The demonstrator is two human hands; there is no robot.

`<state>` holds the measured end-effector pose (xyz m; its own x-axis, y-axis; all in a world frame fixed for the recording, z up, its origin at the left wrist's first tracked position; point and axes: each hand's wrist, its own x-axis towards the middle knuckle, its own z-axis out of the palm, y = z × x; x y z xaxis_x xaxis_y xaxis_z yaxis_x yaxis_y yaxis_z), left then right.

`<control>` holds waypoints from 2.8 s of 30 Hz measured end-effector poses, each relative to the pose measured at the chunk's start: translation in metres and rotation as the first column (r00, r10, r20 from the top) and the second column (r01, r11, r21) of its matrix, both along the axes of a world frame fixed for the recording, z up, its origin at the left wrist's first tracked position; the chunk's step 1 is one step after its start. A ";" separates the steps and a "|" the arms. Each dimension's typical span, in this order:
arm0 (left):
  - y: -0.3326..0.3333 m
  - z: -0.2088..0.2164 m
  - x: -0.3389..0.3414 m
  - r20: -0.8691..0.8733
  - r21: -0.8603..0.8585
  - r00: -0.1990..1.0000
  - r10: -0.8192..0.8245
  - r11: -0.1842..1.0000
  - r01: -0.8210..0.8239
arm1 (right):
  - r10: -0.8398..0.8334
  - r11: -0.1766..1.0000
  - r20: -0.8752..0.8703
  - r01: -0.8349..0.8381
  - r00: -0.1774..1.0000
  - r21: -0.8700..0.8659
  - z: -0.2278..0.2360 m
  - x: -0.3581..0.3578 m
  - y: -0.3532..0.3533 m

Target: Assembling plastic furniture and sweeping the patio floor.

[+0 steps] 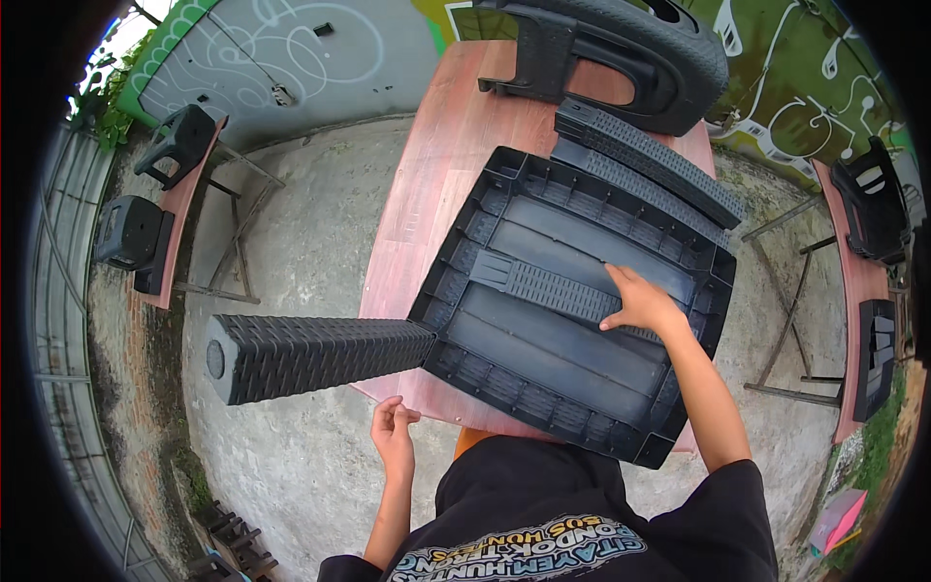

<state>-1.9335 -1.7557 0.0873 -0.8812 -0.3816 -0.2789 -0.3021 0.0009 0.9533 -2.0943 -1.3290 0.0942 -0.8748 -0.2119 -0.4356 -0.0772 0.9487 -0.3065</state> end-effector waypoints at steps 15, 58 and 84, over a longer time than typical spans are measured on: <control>0.136 0.025 0.035 -0.268 -0.462 0.807 -0.526 0.805 0.371 | 0.063 0.922 -0.020 -0.066 0.998 -0.381 0.062 0.074 0.034; 0.361 0.112 0.224 -0.382 -0.175 0.920 -0.084 0.984 0.018 | 0.683 0.351 -0.246 -0.605 0.688 -0.715 0.057 0.152 0.179; 0.421 0.138 0.186 -0.082 -0.356 0.981 0.178 0.914 -0.196 | 0.978 0.157 0.008 -0.709 0.209 -0.687 -0.020 0.115 0.102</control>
